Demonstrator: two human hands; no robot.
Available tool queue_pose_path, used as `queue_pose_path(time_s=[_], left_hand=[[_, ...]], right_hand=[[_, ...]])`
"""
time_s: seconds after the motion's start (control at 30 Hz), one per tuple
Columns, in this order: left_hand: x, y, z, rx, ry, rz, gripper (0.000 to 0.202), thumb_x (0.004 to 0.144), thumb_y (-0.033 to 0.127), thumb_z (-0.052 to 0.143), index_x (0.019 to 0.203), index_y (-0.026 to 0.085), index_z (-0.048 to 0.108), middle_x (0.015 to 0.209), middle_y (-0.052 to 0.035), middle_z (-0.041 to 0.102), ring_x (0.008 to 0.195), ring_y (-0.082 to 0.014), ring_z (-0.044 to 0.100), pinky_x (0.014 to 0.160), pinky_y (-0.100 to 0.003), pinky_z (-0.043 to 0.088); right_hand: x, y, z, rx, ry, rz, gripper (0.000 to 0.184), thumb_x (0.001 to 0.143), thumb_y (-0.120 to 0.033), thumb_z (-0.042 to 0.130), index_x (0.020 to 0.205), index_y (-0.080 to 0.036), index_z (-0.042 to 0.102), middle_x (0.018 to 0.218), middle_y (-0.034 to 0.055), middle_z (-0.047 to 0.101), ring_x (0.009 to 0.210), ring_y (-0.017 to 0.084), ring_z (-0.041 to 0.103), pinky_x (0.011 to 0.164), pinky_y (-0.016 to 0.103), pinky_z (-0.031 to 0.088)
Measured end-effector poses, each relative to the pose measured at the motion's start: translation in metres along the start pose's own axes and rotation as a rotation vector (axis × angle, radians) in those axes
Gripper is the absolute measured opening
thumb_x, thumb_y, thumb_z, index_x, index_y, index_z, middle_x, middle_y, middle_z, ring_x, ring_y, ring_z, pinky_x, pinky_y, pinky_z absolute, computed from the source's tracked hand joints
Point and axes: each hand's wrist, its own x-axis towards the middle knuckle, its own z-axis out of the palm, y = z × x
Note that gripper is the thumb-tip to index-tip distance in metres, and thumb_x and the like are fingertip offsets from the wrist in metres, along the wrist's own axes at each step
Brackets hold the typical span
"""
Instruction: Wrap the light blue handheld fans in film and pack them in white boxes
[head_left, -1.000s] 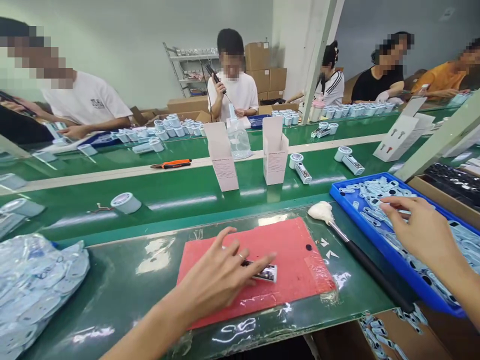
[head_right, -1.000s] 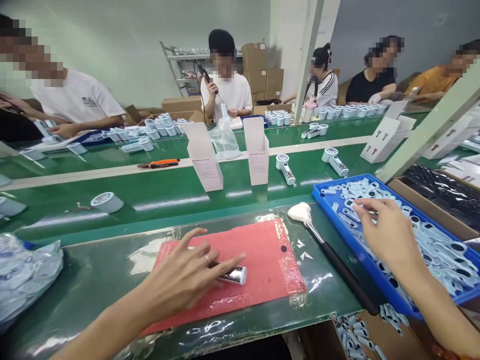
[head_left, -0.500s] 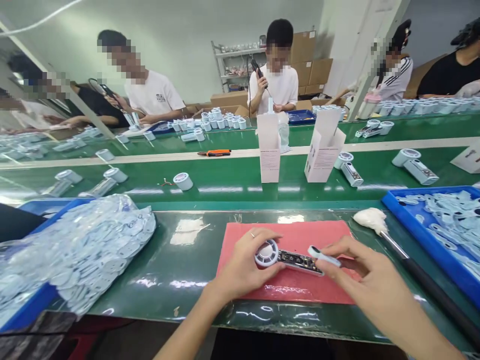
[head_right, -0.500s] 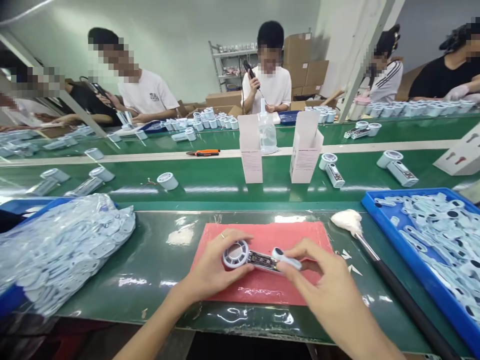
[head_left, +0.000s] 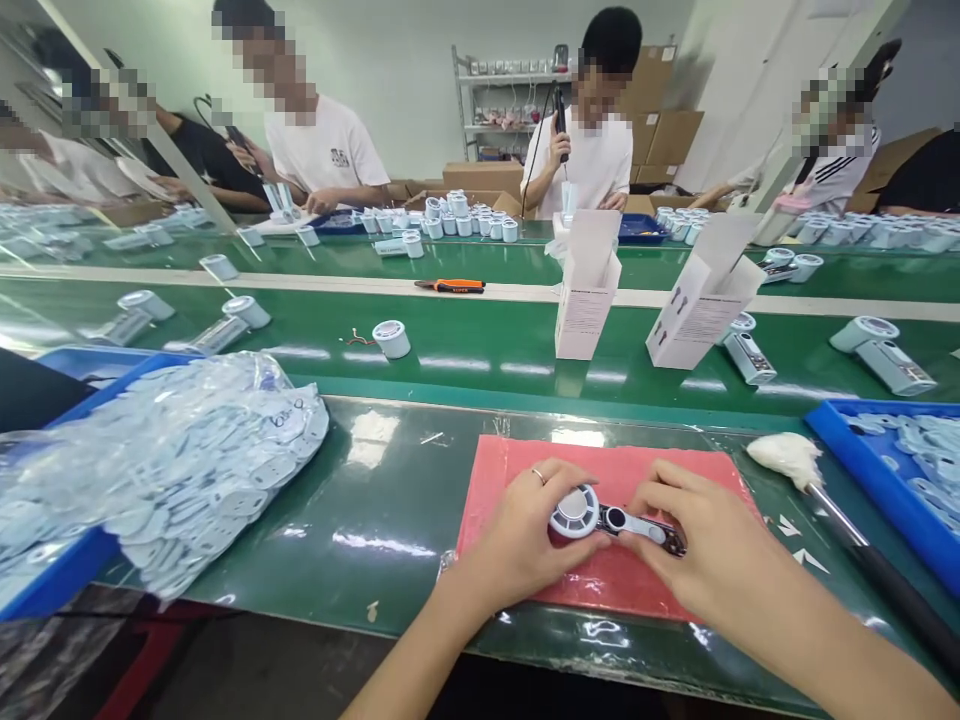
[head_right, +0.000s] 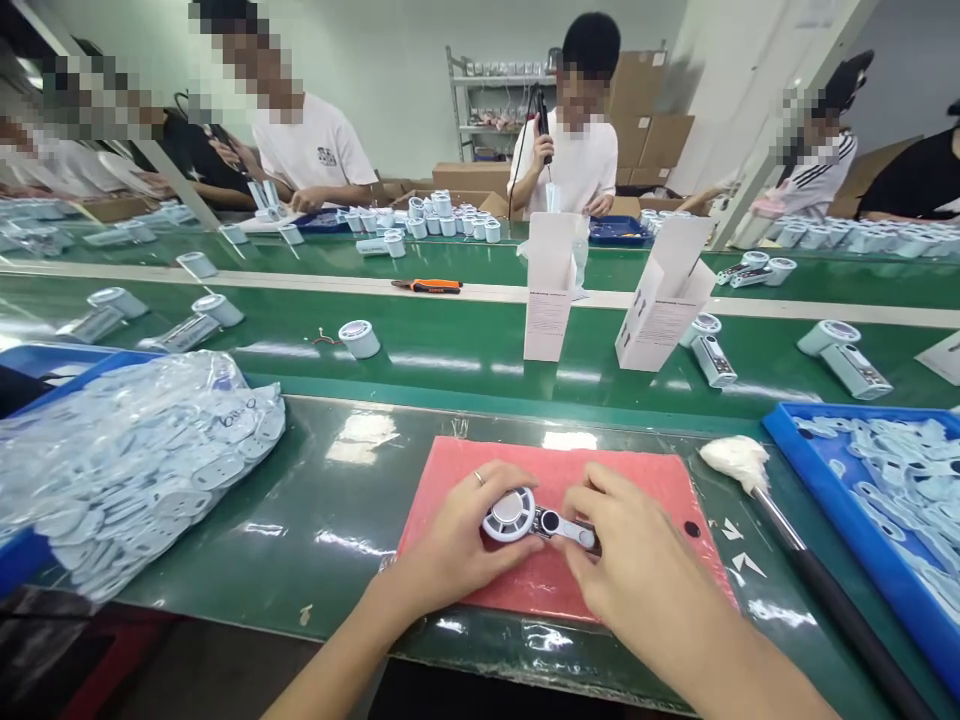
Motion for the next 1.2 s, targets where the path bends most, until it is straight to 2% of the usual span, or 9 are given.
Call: queue_pose_path(time_s=[0.1,0.33,0.63,0.77,0.87,0.97,1.07,1.13,1.2], left_hand=[[-0.001,-0.001,0.001,0.009,-0.006,0.002,0.043,0.092,0.031,0.083,0.13,0.031,0.063,0.128,-0.0054,0.072,0.118,-0.0278,0.069,0.102,-0.043,0.054],[-0.002,-0.001,0.002,0.026,-0.014,0.015,0.045,0.094,0.028,0.081,0.133,0.031,0.06,0.129,-0.0057,0.07,0.117,-0.0278,0.068,0.101,-0.045,0.053],[-0.004,-0.001,0.005,0.079,0.021,0.069,0.046,0.091,0.027,0.083,0.131,0.027,0.061,0.123,-0.0056,0.07,0.111,-0.0263,0.069,0.095,-0.041,0.056],[-0.003,0.0,0.006,0.094,0.03,0.075,0.045,0.092,0.029,0.084,0.13,0.026,0.062,0.124,-0.0069,0.07,0.109,-0.026,0.069,0.094,-0.041,0.056],[-0.004,-0.001,0.006,0.095,0.025,0.084,0.045,0.092,0.029,0.084,0.131,0.025,0.062,0.125,-0.0072,0.069,0.111,-0.0255,0.069,0.096,-0.041,0.056],[-0.005,-0.002,0.005,0.132,0.052,0.117,0.047,0.093,0.031,0.083,0.134,0.025,0.06,0.128,-0.0072,0.069,0.113,-0.0251,0.068,0.099,-0.042,0.055],[-0.005,-0.001,0.006,0.221,0.164,0.264,0.06,0.096,0.038,0.082,0.147,0.022,0.054,0.14,-0.0121,0.067,0.121,-0.028,0.063,0.106,-0.046,0.051],[-0.004,0.0,0.006,0.259,0.26,0.398,0.061,0.099,0.041,0.078,0.151,0.02,0.052,0.138,-0.0115,0.071,0.119,-0.0274,0.061,0.108,-0.046,0.048],[-0.004,0.001,0.007,0.262,0.315,0.473,0.043,0.105,0.037,0.071,0.143,0.023,0.06,0.12,-0.0049,0.079,0.107,-0.0232,0.062,0.103,-0.043,0.048]], right_hand=[[0.002,-0.005,-0.004,-0.022,-0.049,-0.028,0.019,0.099,-0.029,0.059,0.082,-0.026,0.067,0.091,0.0021,0.067,0.062,0.016,0.061,0.055,0.033,0.047],[0.013,0.002,-0.004,-0.065,-0.161,-0.067,0.019,0.094,-0.021,0.061,0.075,-0.025,0.062,0.078,0.0,0.062,0.065,0.018,0.06,0.055,0.032,0.043],[0.014,0.007,-0.004,-0.061,-0.2,-0.156,0.021,0.095,-0.013,0.057,0.076,-0.022,0.061,0.078,0.0013,0.059,0.067,0.017,0.058,0.058,0.03,0.043],[0.01,0.004,-0.001,-0.057,-0.177,-0.222,0.023,0.099,-0.014,0.053,0.081,-0.021,0.064,0.082,0.0015,0.061,0.07,0.015,0.061,0.059,0.029,0.047],[0.003,-0.002,0.004,-0.1,-0.055,-0.201,0.028,0.1,-0.012,0.047,0.081,-0.021,0.064,0.081,0.0023,0.061,0.069,0.016,0.062,0.057,0.029,0.046],[-0.009,-0.007,0.005,-0.194,0.122,-0.152,0.031,0.106,-0.019,0.044,0.084,-0.022,0.065,0.084,0.0042,0.065,0.071,0.018,0.064,0.055,0.03,0.046],[-0.017,-0.009,0.0,-0.134,0.221,-0.104,0.024,0.11,-0.037,0.054,0.102,-0.025,0.073,0.1,0.0042,0.074,0.079,0.018,0.072,0.058,0.028,0.054],[-0.018,-0.012,-0.003,0.056,0.156,-0.018,0.026,0.109,-0.045,0.057,0.109,-0.028,0.076,0.102,0.0021,0.077,0.082,0.017,0.074,0.063,0.024,0.057],[-0.018,-0.016,-0.001,0.288,0.014,0.101,0.031,0.109,-0.051,0.057,0.109,-0.029,0.079,0.095,0.0006,0.077,0.081,0.017,0.074,0.065,0.022,0.059]])
